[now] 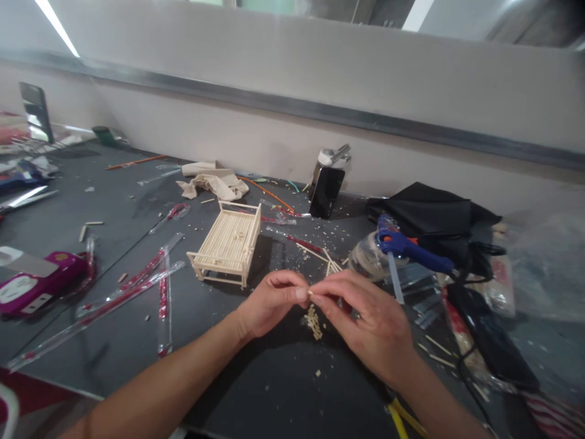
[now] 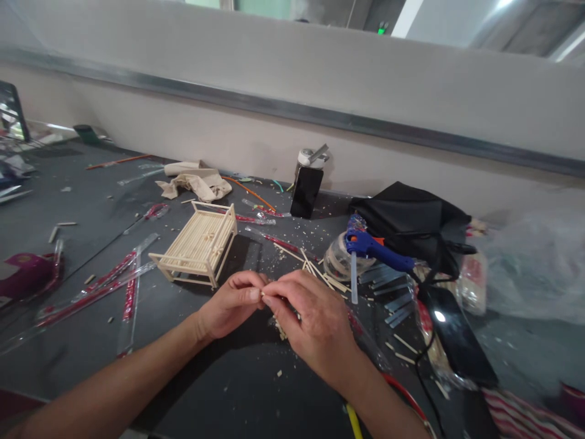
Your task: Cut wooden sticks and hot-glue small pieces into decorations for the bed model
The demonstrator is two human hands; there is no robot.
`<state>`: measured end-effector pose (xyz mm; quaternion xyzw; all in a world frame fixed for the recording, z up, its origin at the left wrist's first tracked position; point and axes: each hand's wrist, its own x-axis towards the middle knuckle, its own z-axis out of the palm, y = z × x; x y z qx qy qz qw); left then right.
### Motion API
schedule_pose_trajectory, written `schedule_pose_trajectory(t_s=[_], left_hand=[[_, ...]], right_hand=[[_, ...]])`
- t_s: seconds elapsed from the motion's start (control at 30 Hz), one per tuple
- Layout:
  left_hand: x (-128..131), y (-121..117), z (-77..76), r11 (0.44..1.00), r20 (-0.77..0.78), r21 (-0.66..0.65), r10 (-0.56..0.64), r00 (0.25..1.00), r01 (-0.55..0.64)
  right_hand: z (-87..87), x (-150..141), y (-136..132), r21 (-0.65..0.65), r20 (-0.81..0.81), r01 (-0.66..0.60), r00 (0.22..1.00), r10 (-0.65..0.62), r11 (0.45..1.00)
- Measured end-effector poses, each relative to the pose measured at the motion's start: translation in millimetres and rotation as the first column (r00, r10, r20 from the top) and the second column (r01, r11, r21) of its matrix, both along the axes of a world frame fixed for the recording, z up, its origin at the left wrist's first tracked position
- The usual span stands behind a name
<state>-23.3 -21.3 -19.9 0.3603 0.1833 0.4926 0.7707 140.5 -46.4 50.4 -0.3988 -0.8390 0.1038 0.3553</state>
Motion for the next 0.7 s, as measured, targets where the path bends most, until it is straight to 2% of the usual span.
schedule_pose_trajectory(t_s=[0.47, 0.7], left_hand=[[-0.2, 0.7, -0.3, 1.0, -0.031, 0.012, 0.021, 0.999, -0.021], [-0.3, 1.2, -0.5, 1.0, -0.054, 0.01, 0.026, 0.998, -0.025]], right_hand=[[-1.1, 0.2, 0.3, 0.098, 0.077, -0.014, 0.997, 0.007, 0.995], [0.2, -0.2, -0.6, 0.157, 0.148, 0.009, 0.988, -0.032, 0.988]])
